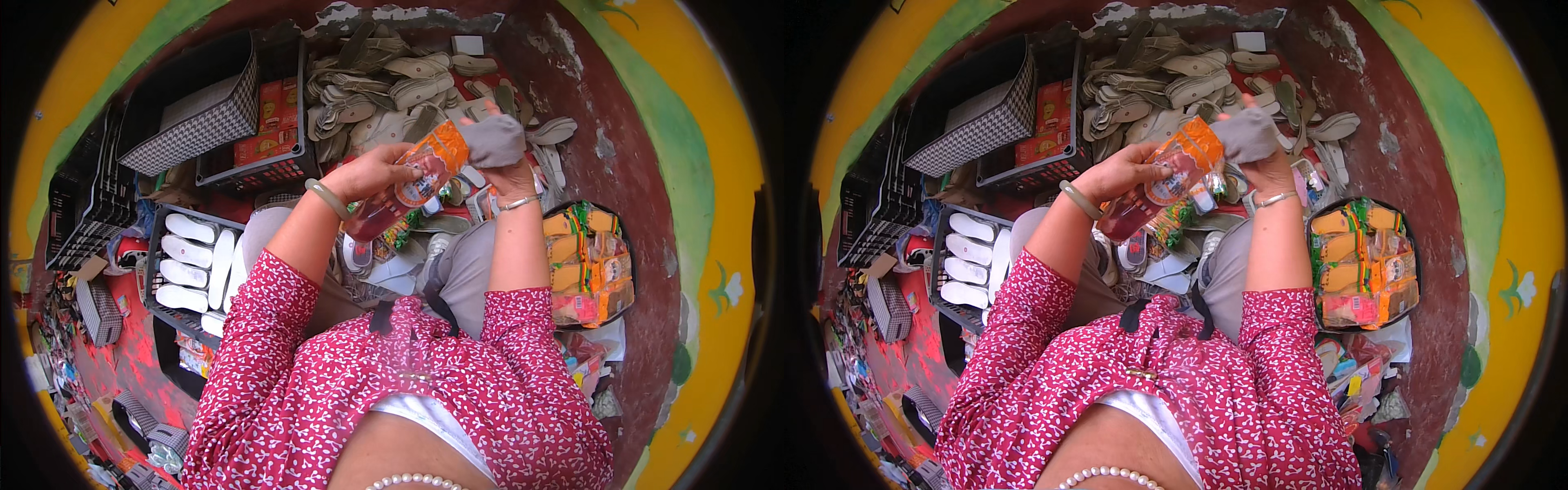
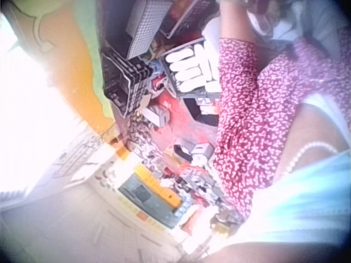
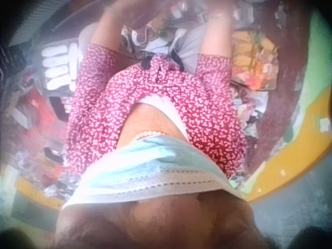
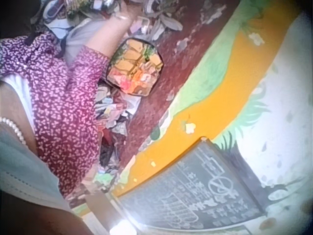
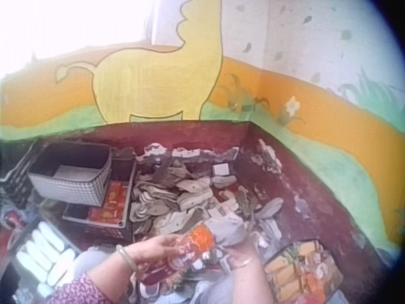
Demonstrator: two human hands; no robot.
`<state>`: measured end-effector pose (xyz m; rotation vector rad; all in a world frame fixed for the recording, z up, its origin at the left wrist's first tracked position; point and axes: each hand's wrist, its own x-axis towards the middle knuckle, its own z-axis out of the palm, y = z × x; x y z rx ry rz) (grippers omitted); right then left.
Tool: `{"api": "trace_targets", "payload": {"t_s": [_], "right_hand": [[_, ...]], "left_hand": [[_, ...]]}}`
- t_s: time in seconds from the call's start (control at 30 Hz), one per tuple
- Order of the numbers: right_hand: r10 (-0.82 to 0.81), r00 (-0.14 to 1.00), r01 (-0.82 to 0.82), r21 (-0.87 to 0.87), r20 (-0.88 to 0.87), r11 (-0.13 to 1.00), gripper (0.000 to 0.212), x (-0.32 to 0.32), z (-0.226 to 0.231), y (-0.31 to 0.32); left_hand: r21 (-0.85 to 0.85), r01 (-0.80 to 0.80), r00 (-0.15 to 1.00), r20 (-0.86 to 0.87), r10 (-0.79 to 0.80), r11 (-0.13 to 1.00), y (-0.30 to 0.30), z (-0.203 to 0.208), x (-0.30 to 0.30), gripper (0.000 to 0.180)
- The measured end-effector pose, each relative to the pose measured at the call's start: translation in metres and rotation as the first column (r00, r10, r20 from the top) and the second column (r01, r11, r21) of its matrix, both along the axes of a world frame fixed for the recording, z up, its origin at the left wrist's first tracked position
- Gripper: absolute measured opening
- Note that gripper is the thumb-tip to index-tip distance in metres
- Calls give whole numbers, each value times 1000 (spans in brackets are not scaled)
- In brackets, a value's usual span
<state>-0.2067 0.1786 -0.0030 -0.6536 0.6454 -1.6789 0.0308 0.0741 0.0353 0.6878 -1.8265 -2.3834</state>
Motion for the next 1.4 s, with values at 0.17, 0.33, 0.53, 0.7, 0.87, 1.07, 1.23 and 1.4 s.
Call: {"api": "trace_targets", "payload": {"t_s": [0.17, 0.33, 0.53, 0.7, 0.87, 1.07, 1.23, 1.4], "right_hand": [[193, 931, -73, 362, -309, 929, 55, 39, 12, -12], [-80, 852, 283, 327, -517, 902, 30, 55, 10, -19], [-479, 777, 591, 211, -408, 779, 29, 23, 1, -22], [-584, 809, 587, 34, -60, 809, 33, 4, 26, -10], [-365, 902, 377, 8, -229, 926, 46, 62, 13, -37], [-146, -90, 0, -147, -985, 989, 71, 112, -3, -34], [-196, -117, -196, -170, -974, 966, 73, 134, -3, -20], [-268, -191, -64, -260, -944, 963, 70, 136, -2, -21]], "left_hand": [[-82, 219, 976, 31, -217, 972, 0, -15, 1, 39], [-68, 150, 989, 8, -150, 986, 3, -24, -9, 37], [150, 91, 995, 26, -95, 985, 3, -16, -5, 34], [441, -148, 967, -124, 223, 885, -11, -31, -4, 37], [622, -255, 910, -104, 401, 740, -6, -40, -23, 35], [753, -447, 743, 12, 669, 483, -10, -35, -18, 36], [718, -526, 568, -103, 817, 456, -45, -73, -12, 38], [776, -477, 561, -92, 823, 412, -38, -60, -15, 41]]}}
